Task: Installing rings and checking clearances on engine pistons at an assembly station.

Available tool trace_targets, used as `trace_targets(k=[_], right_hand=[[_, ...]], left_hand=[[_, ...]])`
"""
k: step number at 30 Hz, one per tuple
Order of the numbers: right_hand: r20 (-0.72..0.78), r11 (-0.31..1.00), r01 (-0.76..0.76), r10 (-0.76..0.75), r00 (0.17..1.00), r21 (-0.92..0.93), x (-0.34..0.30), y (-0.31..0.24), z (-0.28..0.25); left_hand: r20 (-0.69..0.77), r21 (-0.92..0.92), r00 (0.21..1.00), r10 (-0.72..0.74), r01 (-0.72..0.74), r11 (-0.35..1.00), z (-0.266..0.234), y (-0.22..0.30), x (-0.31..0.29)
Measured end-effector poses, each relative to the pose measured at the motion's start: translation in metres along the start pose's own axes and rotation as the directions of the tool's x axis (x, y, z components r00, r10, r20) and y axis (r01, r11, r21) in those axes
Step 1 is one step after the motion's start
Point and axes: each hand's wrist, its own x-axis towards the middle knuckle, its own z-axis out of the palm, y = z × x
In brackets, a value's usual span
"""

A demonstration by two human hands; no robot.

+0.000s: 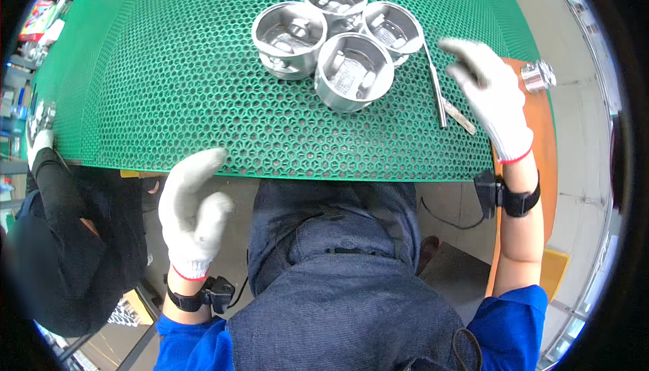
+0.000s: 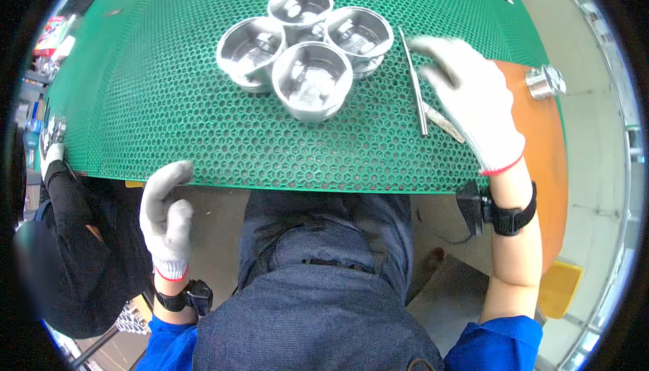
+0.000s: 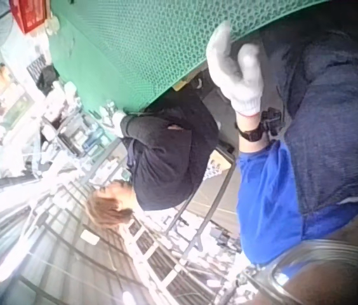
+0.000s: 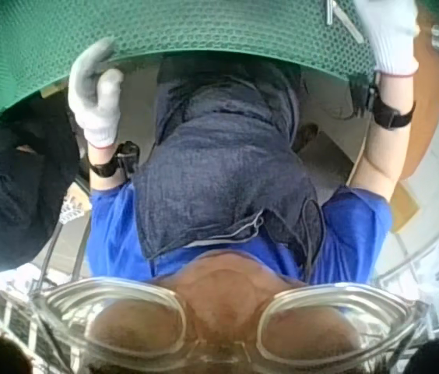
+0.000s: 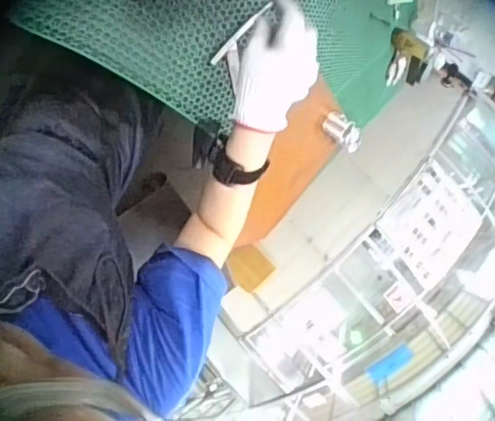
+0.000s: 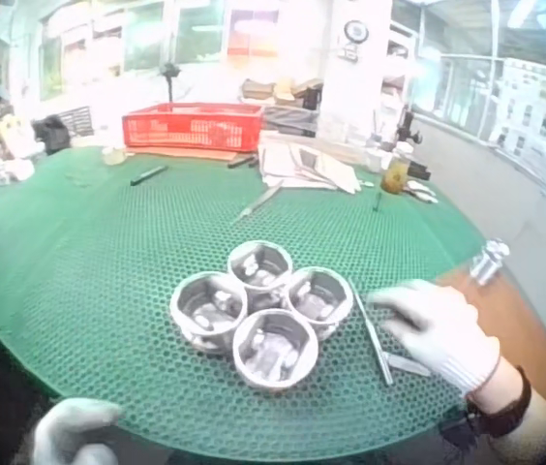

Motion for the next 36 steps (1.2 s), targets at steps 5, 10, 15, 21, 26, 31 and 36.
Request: trace_targets(k=[5, 10, 15, 21, 26, 31, 36], right_hand=[[0.087, 0.956, -0.265, 0.276, 0.957, -0.124, -0.070, 0.025, 0.010], [0.002, 0.946, -0.200, 0.207, 0.978, -0.254, -0.074, 0.016, 0.024], [-0.098, 0.961, -0.166, 0.147, 0.984, -0.221, -0.081, 0.017, 0.029], [0.002, 0.974, -0.226, 0.226, 0.974, 0.019, -0.047, 0.019, 0.028], [0.090, 0.950, -0.291, 0.301, 0.949, -0.116, -0.015, 0.030, 0.045], [0.249, 0.850, -0.518, 0.483, 0.839, 0.098, -0.016, 0.021, 0.028], [0.220, 0.435, -0.479, 0.522, 0.824, 0.763, -0.067, -0.025, -0.002]], left_hand=[[0.477, 0.373, 0.784, 0.397, -0.590, 0.716, 0.049, 0.052, 0.069], [0.431, 0.540, 0.767, 0.476, -0.641, 0.545, 0.091, 0.056, 0.087], [0.503, 0.621, 0.731, 0.460, -0.676, 0.397, 0.087, 0.035, 0.083], [0.297, 0.107, 0.928, -0.226, 0.203, 0.973, 0.075, 0.050, 0.040], [0.212, -0.107, 0.914, -0.345, 0.372, 0.922, 0.085, 0.050, 0.030], [0.276, 0.013, 0.923, -0.270, 0.277, 0.961, 0.073, 0.033, 0.028], [0.368, -0.064, 0.903, -0.221, 0.262, 0.963, 0.062, 0.028, 0.016]])
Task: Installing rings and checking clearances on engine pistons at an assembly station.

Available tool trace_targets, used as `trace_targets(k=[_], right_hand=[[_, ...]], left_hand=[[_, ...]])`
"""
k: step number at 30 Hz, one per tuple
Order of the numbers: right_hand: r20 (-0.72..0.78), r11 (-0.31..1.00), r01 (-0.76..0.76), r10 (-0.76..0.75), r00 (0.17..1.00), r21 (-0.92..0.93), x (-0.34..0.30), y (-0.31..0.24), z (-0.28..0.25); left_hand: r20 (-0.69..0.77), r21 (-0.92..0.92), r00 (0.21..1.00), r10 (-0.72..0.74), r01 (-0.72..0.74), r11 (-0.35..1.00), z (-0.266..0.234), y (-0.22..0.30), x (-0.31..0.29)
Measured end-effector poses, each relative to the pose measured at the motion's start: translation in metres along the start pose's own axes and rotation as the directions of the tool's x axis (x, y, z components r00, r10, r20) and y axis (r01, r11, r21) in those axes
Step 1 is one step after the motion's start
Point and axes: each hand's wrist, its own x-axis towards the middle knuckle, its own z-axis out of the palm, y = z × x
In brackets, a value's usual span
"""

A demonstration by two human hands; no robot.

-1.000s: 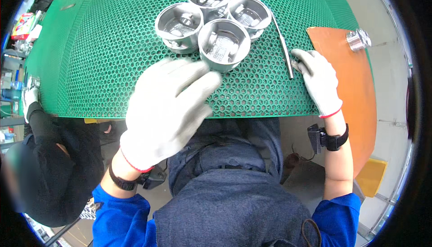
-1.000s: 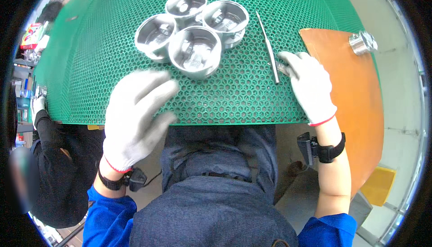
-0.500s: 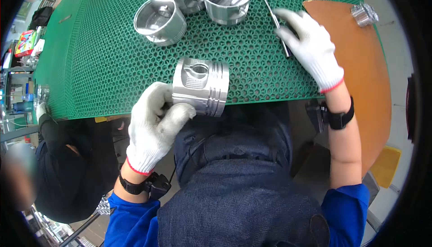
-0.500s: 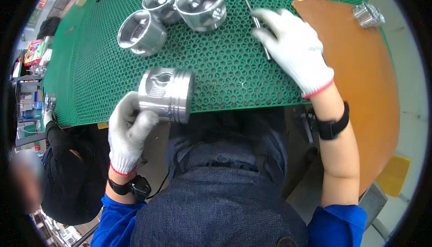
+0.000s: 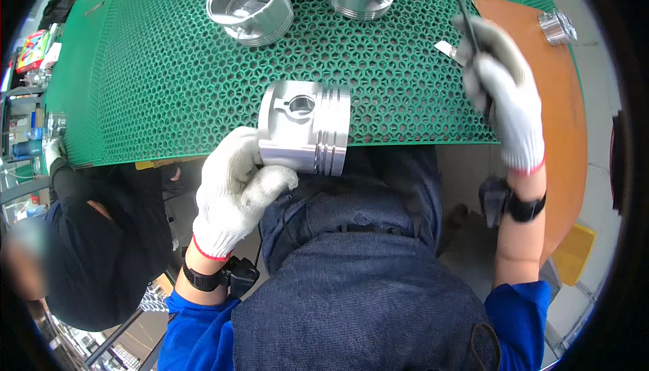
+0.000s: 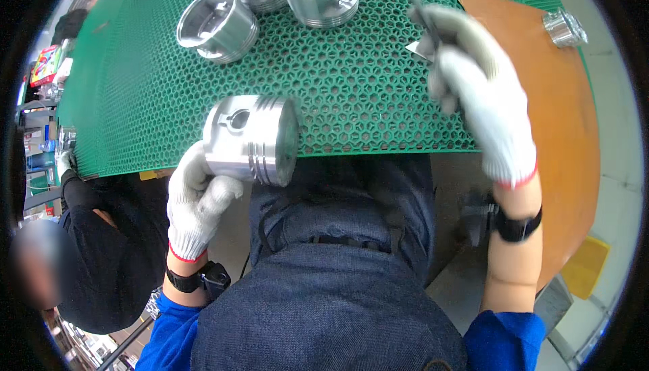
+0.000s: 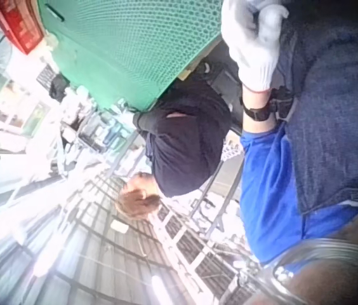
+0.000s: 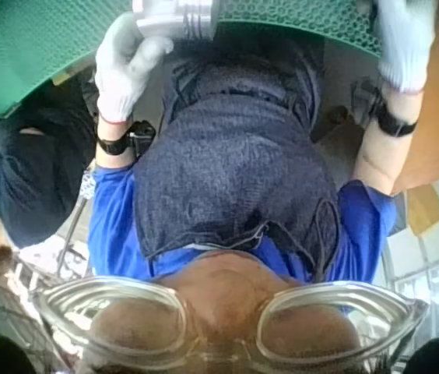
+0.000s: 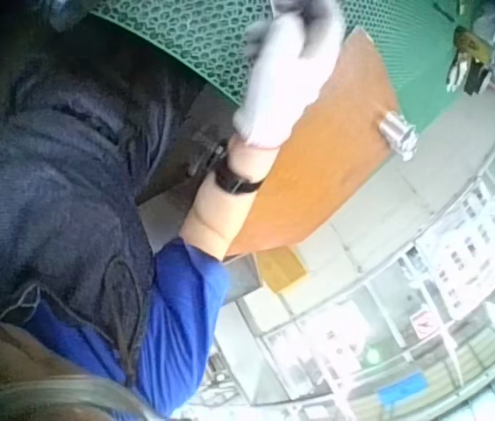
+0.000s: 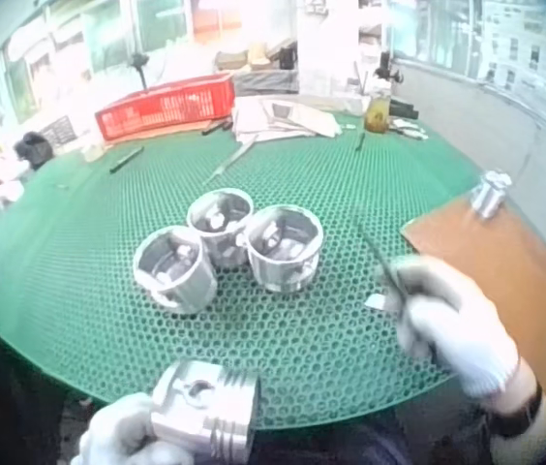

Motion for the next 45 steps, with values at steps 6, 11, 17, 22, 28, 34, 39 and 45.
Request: trace_targets(k=[6, 11, 17, 22, 28, 34, 39, 45], right_hand=[[0.417, 0.923, -0.384, 0.356, 0.836, -0.019, -0.057, 0.004, 0.029], [0.433, 0.883, -0.465, 0.395, 0.810, 0.065, -0.052, 0.001, 0.040], [0.446, 0.908, -0.413, 0.344, 0.826, 0.066, -0.051, -0.001, 0.041], [0.397, 0.997, 0.046, -0.018, 0.918, -0.060, -0.051, 0.015, 0.037], [0.424, 0.838, 0.418, -0.256, 0.869, -0.351, -0.043, 0.011, 0.033], [0.484, 0.649, 0.569, -0.333, 0.809, -0.505, -0.042, 0.015, 0.030], [0.432, 0.678, 0.562, -0.378, 0.819, -0.474, -0.047, 0.018, 0.027], [0.393, 0.732, 0.517, -0.360, 0.846, -0.444, -0.047, 0.018, 0.022]], left_hand=[[0.000, 0.023, 1.000, -0.010, 0.010, 1.000, -0.002, -0.006, -0.002], [0.023, 0.198, 0.994, 0.105, -0.108, 0.974, -0.005, -0.011, -0.003], [0.018, 0.222, 0.988, 0.156, -0.156, 0.963, -0.006, -0.013, 0.002], [-0.024, 0.102, 0.998, 0.050, -0.047, 0.994, -0.003, -0.005, 0.013], [-0.203, -0.096, 0.979, 0.030, -0.050, 0.994, 0.017, 0.020, 0.035], [-0.227, 0.040, 0.972, 0.052, -0.044, 0.998, 0.013, 0.026, 0.048], [-0.209, 0.070, 0.973, 0.102, -0.089, 0.994, 0.008, 0.023, 0.057], [0.054, 0.465, 0.851, 0.523, -0.485, 0.741, -0.002, 0.003, 0.050]])
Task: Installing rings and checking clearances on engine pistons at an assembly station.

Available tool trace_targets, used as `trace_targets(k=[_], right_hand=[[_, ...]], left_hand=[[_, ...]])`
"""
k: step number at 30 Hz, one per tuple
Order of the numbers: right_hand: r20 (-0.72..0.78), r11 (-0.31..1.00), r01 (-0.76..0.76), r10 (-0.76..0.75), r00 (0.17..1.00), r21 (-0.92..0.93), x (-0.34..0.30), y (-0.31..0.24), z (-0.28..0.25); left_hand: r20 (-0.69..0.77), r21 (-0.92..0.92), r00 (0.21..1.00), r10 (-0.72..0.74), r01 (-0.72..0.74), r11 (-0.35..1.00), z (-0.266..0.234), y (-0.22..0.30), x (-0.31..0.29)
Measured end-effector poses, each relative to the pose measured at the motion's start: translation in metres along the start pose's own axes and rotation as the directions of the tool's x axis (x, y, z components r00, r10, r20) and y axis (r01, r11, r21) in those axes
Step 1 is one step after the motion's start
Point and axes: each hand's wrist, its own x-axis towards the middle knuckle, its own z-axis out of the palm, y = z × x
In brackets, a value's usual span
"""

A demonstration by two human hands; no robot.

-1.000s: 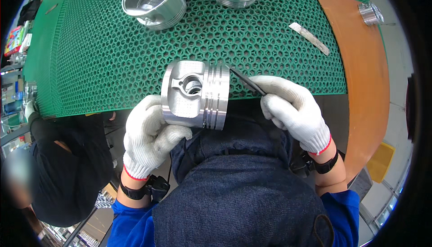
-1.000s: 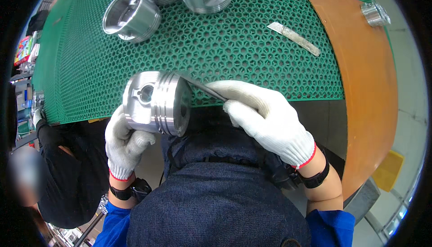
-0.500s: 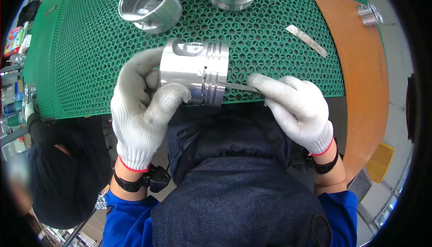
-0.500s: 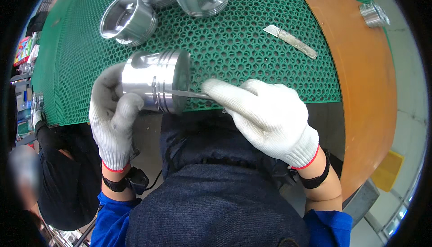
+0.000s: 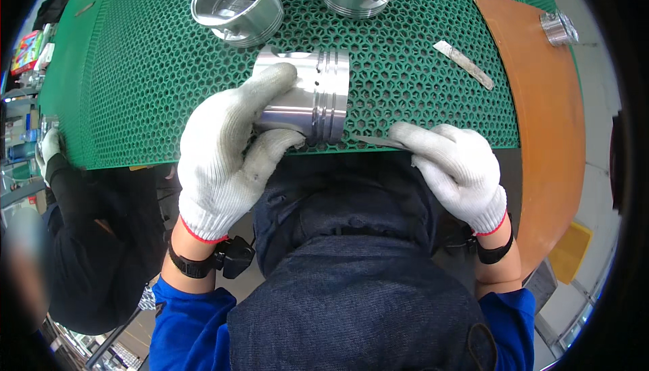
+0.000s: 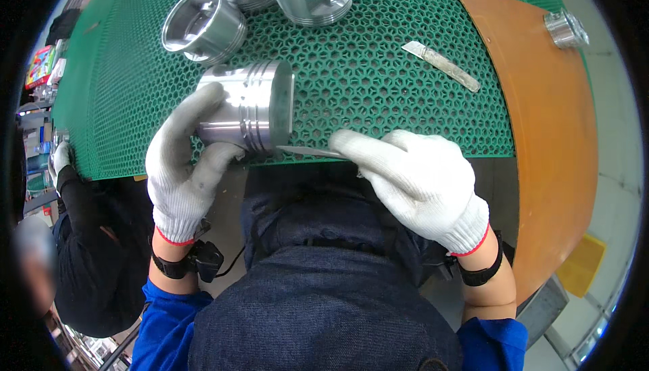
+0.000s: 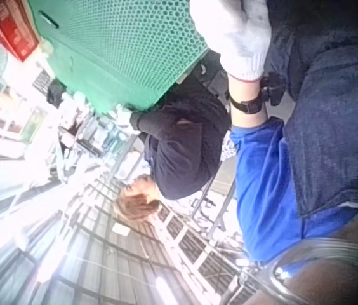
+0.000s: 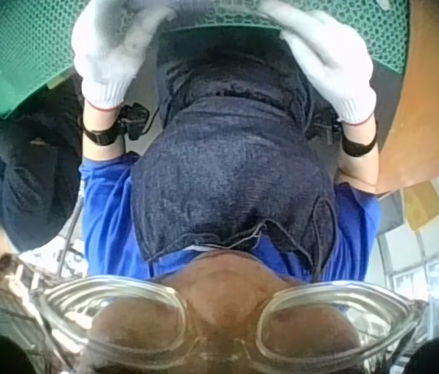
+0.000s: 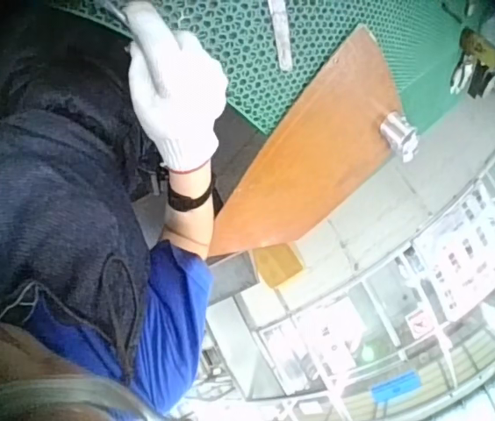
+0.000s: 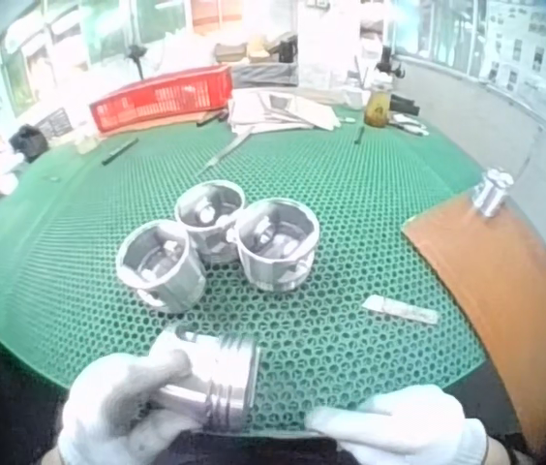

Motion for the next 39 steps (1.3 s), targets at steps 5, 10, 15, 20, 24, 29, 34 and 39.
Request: trace_targets(k=[5, 10, 15, 20, 24, 29, 34, 39], right_hand=[[-0.047, 0.994, -0.003, 0.008, 0.999, 0.108, 0.004, 0.005, 0.000], [-0.080, 0.994, 0.046, -0.039, 0.996, 0.097, 0.019, 0.006, 0.008], [0.040, 0.989, 0.135, -0.132, 0.990, -0.064, 0.021, 0.006, -0.004], [0.137, 0.962, 0.192, -0.167, 0.976, -0.195, 0.018, 0.005, -0.005], [0.222, 0.918, 0.216, -0.146, 0.964, -0.333, 0.017, 0.005, -0.003], [-0.045, 0.982, 0.027, -0.036, 0.998, -0.189, 0.010, 0.018, -0.015], [-0.303, 0.777, -0.380, 0.253, 0.919, -0.501, 0.007, 0.065, -0.027], [-0.257, 0.836, -0.445, 0.376, 0.890, -0.319, 0.006, 0.071, -0.035]], left_hand=[[0.059, -0.176, 0.973, -0.222, 0.229, 0.957, -0.006, 0.020, 0.009], [0.021, -0.147, 0.947, -0.322, 0.321, 0.936, -0.005, 0.019, 0.013], [-0.013, -0.203, 0.928, -0.371, 0.361, 0.910, -0.006, 0.018, 0.022], [-0.006, -0.176, 0.929, -0.371, 0.364, 0.915, -0.003, 0.013, 0.028], [0.008, -0.176, 0.919, -0.395, 0.390, 0.904, -0.003, 0.011, 0.033], [-0.054, -0.264, 0.918, -0.393, 0.366, 0.892, 0.003, 0.010, 0.030], [0.024, -0.214, 0.919, -0.393, 0.388, 0.896, -0.009, 0.006, 0.030], [0.241, 0.055, 0.938, -0.249, 0.243, 0.968, -0.034, 0.022, 0.054]])
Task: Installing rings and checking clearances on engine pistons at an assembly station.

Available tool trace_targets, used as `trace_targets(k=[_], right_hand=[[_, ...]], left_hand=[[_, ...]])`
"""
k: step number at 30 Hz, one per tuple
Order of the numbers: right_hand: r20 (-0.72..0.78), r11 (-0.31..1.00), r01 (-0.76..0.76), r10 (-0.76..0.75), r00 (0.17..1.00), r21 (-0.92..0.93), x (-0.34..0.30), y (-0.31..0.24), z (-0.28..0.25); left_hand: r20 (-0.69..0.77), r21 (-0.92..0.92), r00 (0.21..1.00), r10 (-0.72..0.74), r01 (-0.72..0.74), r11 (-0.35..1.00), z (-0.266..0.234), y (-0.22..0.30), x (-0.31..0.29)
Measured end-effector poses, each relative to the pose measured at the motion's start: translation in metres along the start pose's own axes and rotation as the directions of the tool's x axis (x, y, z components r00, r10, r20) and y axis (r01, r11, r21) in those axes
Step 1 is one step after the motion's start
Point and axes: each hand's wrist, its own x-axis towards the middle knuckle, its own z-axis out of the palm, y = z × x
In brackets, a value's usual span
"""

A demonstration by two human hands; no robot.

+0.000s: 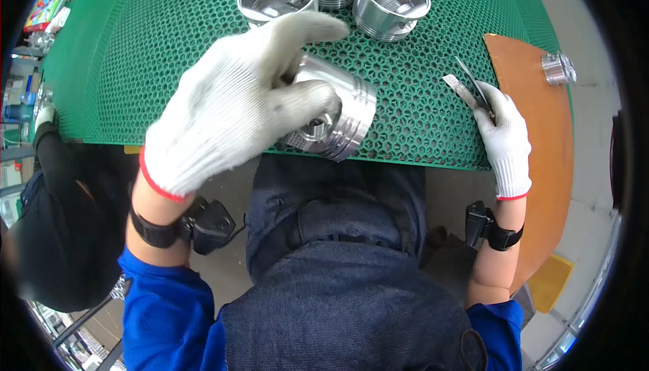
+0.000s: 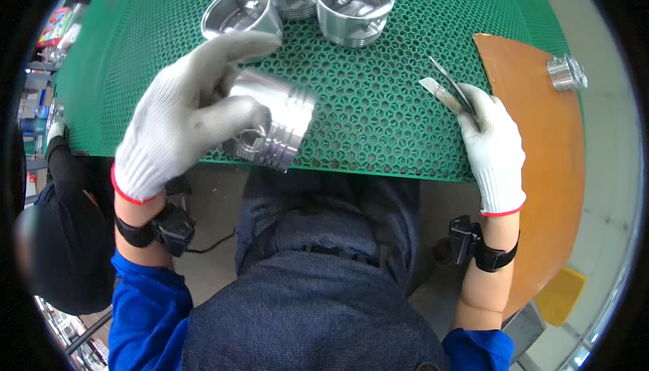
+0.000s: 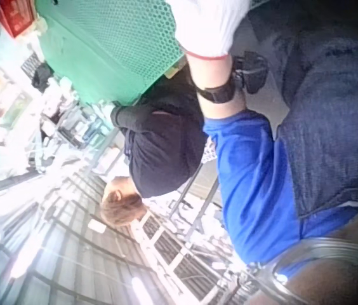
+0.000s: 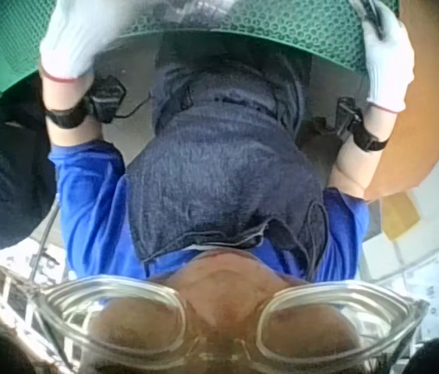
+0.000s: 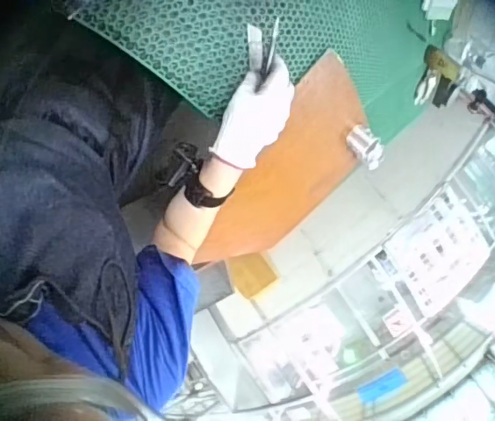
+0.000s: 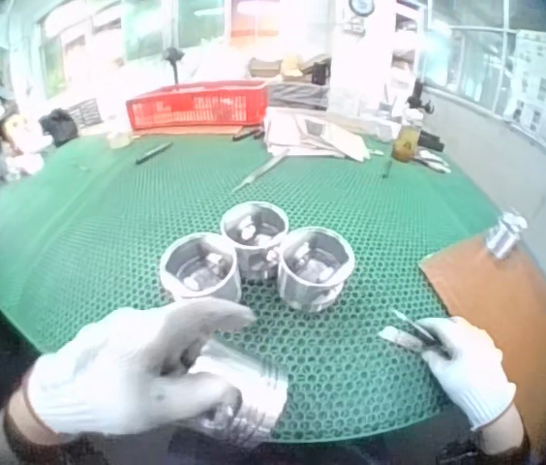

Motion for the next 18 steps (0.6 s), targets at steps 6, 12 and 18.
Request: trace_targets(k=[6, 12, 18], right_hand=[[-0.031, 0.987, 0.101, -0.098, 0.995, 0.127, -0.011, -0.020, -0.015], [-0.170, 0.884, 0.460, -0.443, 0.880, 0.082, -0.018, -0.069, -0.031], [-0.091, 0.854, 0.519, -0.520, 0.849, -0.040, -0.010, -0.073, -0.041]], left_hand=[[-0.032, 0.150, 0.953, 0.302, -0.294, 0.944, 0.018, -0.001, 0.033], [-0.013, 0.274, 0.883, 0.468, -0.447, 0.851, 0.026, 0.006, 0.052], [0.013, 0.238, 0.922, 0.386, -0.378, 0.895, 0.031, 0.014, 0.055]])
